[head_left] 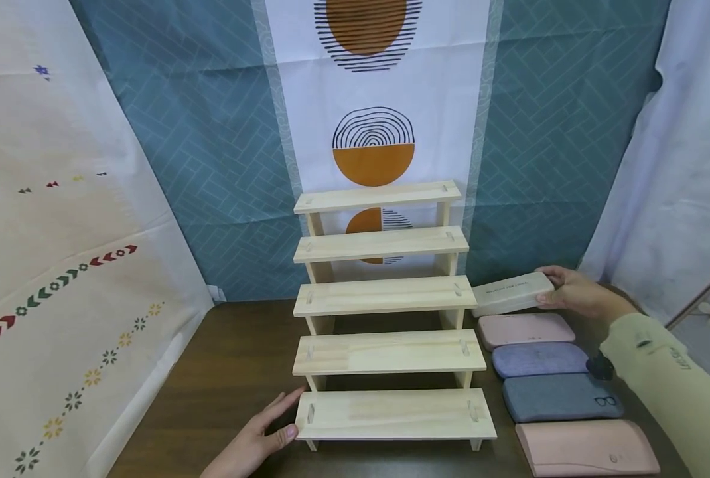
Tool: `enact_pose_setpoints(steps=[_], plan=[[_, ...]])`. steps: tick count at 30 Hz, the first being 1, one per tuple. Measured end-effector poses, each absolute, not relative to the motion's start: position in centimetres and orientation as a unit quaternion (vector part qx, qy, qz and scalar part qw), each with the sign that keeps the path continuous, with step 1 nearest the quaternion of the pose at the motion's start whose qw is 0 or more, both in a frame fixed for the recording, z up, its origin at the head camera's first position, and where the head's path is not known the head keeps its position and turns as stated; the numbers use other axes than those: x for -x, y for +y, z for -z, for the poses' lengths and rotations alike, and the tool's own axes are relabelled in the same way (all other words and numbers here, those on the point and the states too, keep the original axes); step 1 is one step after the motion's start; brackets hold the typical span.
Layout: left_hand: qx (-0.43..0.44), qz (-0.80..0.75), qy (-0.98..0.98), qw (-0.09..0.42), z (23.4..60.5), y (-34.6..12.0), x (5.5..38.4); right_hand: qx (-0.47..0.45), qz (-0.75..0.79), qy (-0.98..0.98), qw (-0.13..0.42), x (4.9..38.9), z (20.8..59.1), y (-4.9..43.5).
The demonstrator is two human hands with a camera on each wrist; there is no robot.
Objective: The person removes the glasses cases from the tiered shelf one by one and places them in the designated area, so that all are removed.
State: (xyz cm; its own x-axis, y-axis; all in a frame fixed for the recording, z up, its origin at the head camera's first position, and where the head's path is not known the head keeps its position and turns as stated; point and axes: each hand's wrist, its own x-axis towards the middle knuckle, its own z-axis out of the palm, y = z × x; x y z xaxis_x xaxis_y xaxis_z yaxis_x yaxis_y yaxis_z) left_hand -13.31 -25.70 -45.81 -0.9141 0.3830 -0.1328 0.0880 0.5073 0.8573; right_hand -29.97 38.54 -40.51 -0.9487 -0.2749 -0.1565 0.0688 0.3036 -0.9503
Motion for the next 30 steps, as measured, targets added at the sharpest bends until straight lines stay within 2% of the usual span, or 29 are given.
enact_pose_setpoints(steps=[11,20,26,30], plan=[[-0.135,-0.472,0.857,0.155,45.5,-25.8,13.2,0.07,0.381,0.913,0.124,30.5,40.1,38.4],[-0.121,-0.482,0.853,0.16,45.5,-25.6,13.1,0.049,0.345,0.923,0.165,31.0,40.6,37.7],[-0.113,-0.477,0.857,0.158,45.5,-25.5,13.1,0.1,0.286,0.944,0.134,30.6,40.5,37.2],[-0.112,-0.477,0.857,0.158,45.5,-25.7,13.1,0.119,0.24,0.953,0.14,30.1,40.6,36.4]])
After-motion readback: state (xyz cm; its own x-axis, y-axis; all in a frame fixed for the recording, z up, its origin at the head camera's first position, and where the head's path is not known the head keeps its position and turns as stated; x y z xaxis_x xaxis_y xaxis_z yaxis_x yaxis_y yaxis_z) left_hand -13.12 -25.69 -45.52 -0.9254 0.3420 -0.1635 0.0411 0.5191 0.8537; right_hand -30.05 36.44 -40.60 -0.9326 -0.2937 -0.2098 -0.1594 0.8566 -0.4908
